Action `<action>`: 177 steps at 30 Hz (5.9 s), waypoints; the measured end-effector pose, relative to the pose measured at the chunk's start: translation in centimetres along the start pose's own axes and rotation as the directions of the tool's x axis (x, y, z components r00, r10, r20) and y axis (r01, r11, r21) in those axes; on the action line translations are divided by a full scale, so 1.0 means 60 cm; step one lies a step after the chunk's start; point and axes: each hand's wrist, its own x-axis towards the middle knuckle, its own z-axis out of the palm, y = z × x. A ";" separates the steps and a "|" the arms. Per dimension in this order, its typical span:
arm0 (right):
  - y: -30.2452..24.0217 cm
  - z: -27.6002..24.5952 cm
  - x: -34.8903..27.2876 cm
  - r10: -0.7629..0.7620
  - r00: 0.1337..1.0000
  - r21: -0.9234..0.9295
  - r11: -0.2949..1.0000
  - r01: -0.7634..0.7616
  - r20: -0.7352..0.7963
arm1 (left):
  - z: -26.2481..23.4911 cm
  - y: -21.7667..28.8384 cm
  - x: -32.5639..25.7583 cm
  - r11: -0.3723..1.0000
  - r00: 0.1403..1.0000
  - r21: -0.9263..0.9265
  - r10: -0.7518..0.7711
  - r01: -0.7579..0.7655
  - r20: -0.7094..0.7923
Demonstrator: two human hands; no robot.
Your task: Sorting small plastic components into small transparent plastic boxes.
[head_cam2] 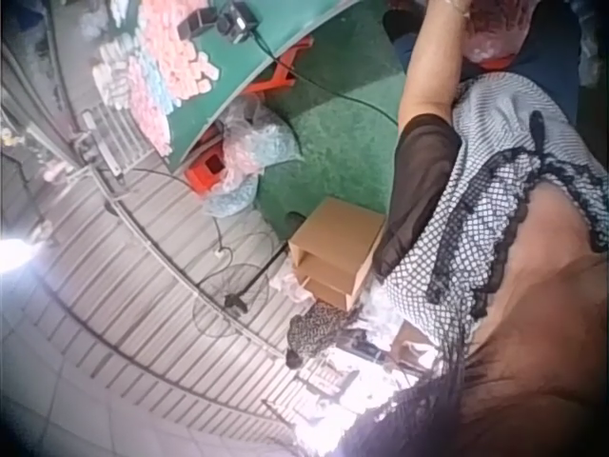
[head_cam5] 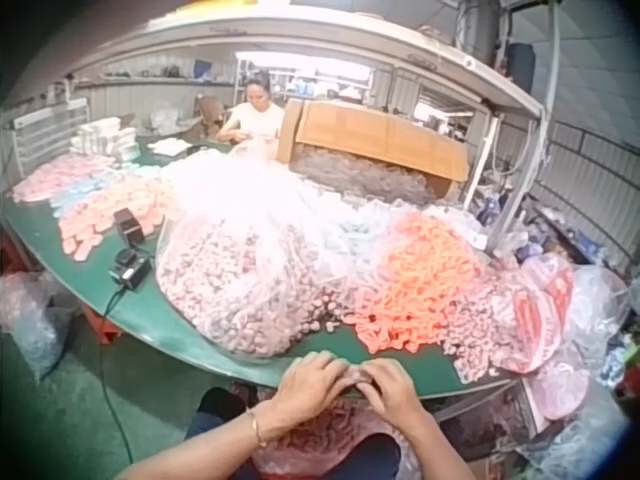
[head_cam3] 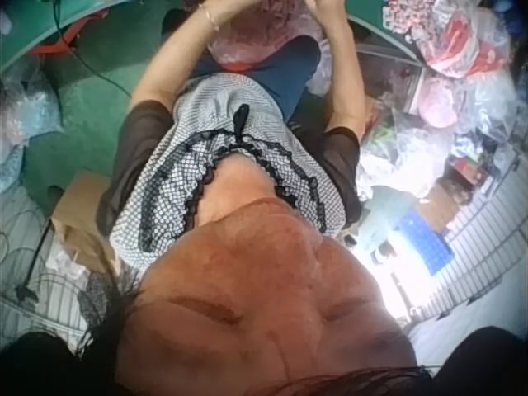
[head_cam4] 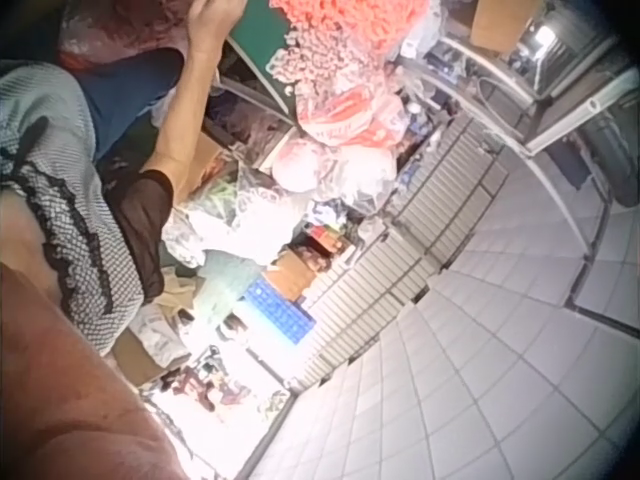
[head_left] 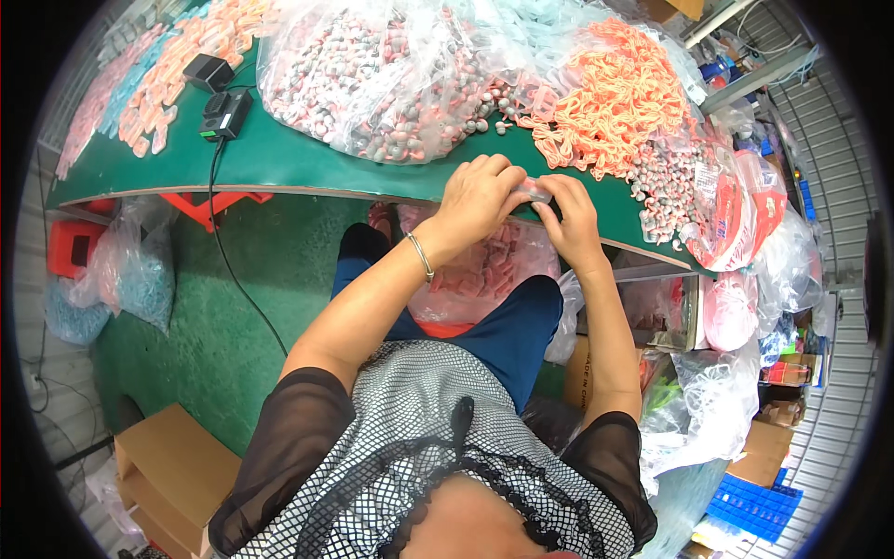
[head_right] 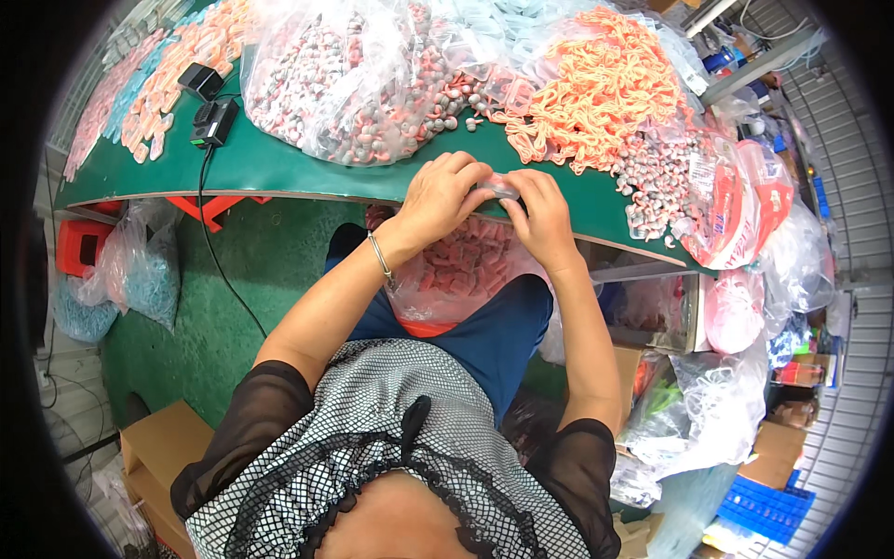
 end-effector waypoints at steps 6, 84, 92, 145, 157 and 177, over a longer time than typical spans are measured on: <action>-0.002 0.022 0.010 0.023 0.998 0.085 0.996 -0.018 -0.060 | -0.010 -0.022 0.010 0.993 1.000 -0.114 0.020 -0.023 -0.019; 0.066 -0.049 -0.051 0.441 0.833 0.081 0.894 -0.441 -0.333 | 0.003 0.040 0.069 0.984 0.979 -0.163 -0.035 0.068 0.202; -0.013 -0.010 -0.046 0.472 0.842 0.269 0.873 -0.406 -0.261 | 0.019 0.048 0.057 0.998 0.982 -0.044 -0.025 0.034 0.186; 0.013 -0.071 0.002 0.073 0.987 -0.303 0.953 -0.025 0.146 | 0.014 0.052 0.038 0.990 0.981 0.132 0.013 -0.040 0.195; 0.048 -0.043 0.011 0.275 0.960 -0.409 0.884 -0.227 0.062 | 0.020 0.046 0.033 0.982 0.977 0.166 0.057 -0.092 0.208; 0.025 -0.030 -0.043 0.141 0.990 0.020 0.990 -0.140 -0.018 | 0.035 0.019 0.046 0.933 0.951 0.203 0.272 -0.298 0.147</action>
